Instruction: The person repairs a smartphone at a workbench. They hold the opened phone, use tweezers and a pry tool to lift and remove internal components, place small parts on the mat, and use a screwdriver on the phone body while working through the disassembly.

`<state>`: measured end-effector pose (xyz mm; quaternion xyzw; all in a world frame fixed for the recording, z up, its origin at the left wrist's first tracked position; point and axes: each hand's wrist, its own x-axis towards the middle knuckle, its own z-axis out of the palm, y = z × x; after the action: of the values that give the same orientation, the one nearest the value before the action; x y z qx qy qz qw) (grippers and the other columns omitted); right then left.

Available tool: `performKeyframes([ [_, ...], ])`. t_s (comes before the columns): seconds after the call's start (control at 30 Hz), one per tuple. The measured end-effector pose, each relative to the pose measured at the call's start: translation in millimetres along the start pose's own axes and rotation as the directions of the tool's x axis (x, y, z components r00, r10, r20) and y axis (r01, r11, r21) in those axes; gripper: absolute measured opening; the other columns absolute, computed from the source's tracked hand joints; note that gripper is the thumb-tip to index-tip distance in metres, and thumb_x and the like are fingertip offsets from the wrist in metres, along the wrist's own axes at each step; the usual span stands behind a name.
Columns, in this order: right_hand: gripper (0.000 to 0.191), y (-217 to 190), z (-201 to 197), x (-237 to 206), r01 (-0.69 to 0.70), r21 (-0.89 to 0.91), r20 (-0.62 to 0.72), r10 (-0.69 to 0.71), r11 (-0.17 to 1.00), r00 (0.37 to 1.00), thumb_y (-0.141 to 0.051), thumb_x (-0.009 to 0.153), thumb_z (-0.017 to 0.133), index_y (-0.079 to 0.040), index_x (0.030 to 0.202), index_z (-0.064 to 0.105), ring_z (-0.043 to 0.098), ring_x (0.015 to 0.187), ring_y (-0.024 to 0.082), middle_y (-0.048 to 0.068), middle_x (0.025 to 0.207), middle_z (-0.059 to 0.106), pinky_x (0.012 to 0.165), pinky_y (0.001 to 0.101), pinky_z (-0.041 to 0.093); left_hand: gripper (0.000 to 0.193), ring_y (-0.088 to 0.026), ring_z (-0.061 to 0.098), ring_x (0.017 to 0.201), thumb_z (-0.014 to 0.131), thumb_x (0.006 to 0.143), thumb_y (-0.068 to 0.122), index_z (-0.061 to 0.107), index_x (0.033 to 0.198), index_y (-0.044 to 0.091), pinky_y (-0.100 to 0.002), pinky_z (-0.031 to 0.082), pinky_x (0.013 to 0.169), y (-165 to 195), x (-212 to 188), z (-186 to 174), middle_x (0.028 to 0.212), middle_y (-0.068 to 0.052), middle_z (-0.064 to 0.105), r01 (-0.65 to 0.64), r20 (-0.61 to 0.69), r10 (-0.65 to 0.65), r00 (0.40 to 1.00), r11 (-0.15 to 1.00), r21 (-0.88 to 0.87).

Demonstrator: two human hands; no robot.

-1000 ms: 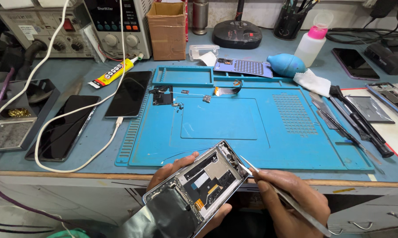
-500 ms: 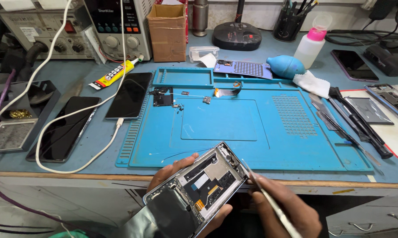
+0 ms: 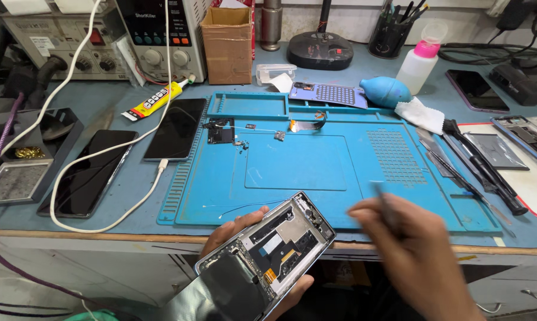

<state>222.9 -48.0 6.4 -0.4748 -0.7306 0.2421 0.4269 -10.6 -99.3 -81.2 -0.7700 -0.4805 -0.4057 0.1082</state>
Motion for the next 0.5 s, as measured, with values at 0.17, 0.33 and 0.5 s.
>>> performKeyframes([
  [0.17, 0.043, -23, 21, 25, -0.072, -0.290, 0.181, 0.128, 0.954, 0.975, -0.036, 0.074, 0.089, -0.009, 0.106, 0.080, 0.054, 0.054, 0.016, 0.005, 0.072, 0.068, 0.051, 0.0331, 0.046, 0.070, -0.024, 0.044, 0.143, 0.071, 0.092, 0.057, 0.052, 0.146, 0.017, -0.044, 0.021, 0.122, -3, -2, 2, 0.146, -0.008, 0.056, 0.009, 0.004, -0.009, 1.000, 0.999, -0.032],
  [0.33, 0.041, -34, 21, 32, -0.130, -0.261, 0.197, 0.184, 0.957, 0.963, -0.037, 0.072, 0.089, -0.010, 0.102, 0.082, 0.055, 0.050, 0.015, 0.007, 0.063, 0.072, 0.047, 0.0351, 0.046, 0.074, -0.024, 0.047, 0.144, 0.075, 0.092, 0.052, 0.051, 0.147, 0.009, -0.045, 0.023, 0.125, -3, -3, 8, 0.147, -0.008, 0.058, 0.014, -0.038, -0.020, 0.999, 0.989, -0.146],
  [0.5, 0.034, -30, 21, 31, -0.235, -0.174, 0.191, 0.267, 0.956, 0.945, -0.036, 0.077, 0.086, -0.007, 0.094, 0.082, 0.062, 0.047, 0.011, 0.009, 0.053, 0.072, 0.043, 0.0319, 0.045, 0.074, -0.023, 0.048, 0.143, 0.081, 0.088, 0.048, 0.052, 0.145, 0.012, -0.041, 0.032, 0.122, -5, -4, 4, 0.145, -0.011, 0.056, 0.054, -0.010, -0.058, 0.998, 0.967, -0.248],
])
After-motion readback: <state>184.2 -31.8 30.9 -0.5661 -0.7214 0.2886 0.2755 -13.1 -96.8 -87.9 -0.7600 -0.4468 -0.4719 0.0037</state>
